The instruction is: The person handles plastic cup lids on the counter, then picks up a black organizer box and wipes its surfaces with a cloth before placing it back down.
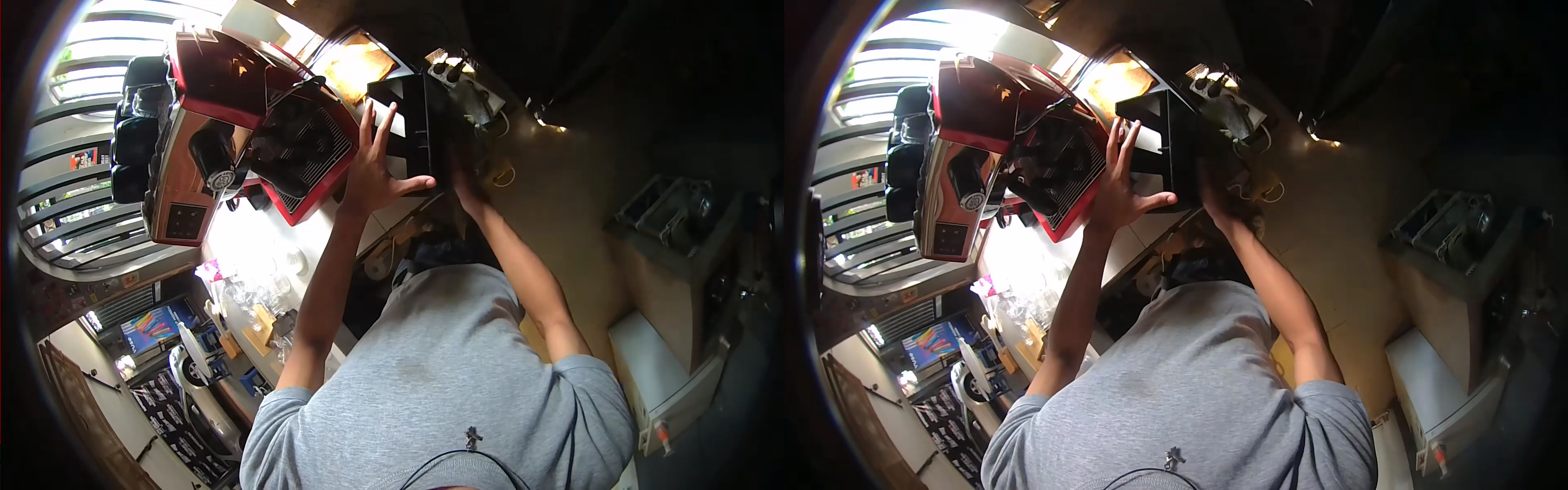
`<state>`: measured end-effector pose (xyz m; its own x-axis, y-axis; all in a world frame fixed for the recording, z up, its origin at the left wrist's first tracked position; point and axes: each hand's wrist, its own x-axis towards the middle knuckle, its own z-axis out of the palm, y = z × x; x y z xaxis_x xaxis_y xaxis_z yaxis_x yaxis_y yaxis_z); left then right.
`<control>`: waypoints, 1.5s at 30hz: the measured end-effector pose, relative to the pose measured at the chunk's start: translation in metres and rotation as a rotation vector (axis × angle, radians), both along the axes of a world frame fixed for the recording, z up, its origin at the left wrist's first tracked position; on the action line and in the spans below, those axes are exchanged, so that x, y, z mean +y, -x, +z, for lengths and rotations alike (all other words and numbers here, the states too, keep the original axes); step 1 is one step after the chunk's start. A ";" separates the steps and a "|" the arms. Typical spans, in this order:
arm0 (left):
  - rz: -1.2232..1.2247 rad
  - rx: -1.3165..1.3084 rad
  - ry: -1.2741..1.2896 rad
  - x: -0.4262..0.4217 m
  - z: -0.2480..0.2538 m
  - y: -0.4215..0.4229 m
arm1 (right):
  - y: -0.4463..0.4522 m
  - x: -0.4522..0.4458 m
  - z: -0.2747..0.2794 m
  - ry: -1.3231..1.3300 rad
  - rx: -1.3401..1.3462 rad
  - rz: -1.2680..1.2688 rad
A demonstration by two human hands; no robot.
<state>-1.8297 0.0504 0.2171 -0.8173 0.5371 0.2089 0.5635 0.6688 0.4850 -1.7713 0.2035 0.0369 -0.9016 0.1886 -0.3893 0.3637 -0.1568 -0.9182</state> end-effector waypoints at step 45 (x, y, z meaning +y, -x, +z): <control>0.103 0.173 -0.405 0.008 0.029 -0.012 | 0.046 0.048 0.021 0.243 -0.059 0.127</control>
<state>-1.8181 0.0580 0.2465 -0.7966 0.3019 0.5237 0.5999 0.5015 0.6234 -1.8169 0.2512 0.0584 -0.8864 -0.0294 -0.4620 0.4463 -0.3196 -0.8359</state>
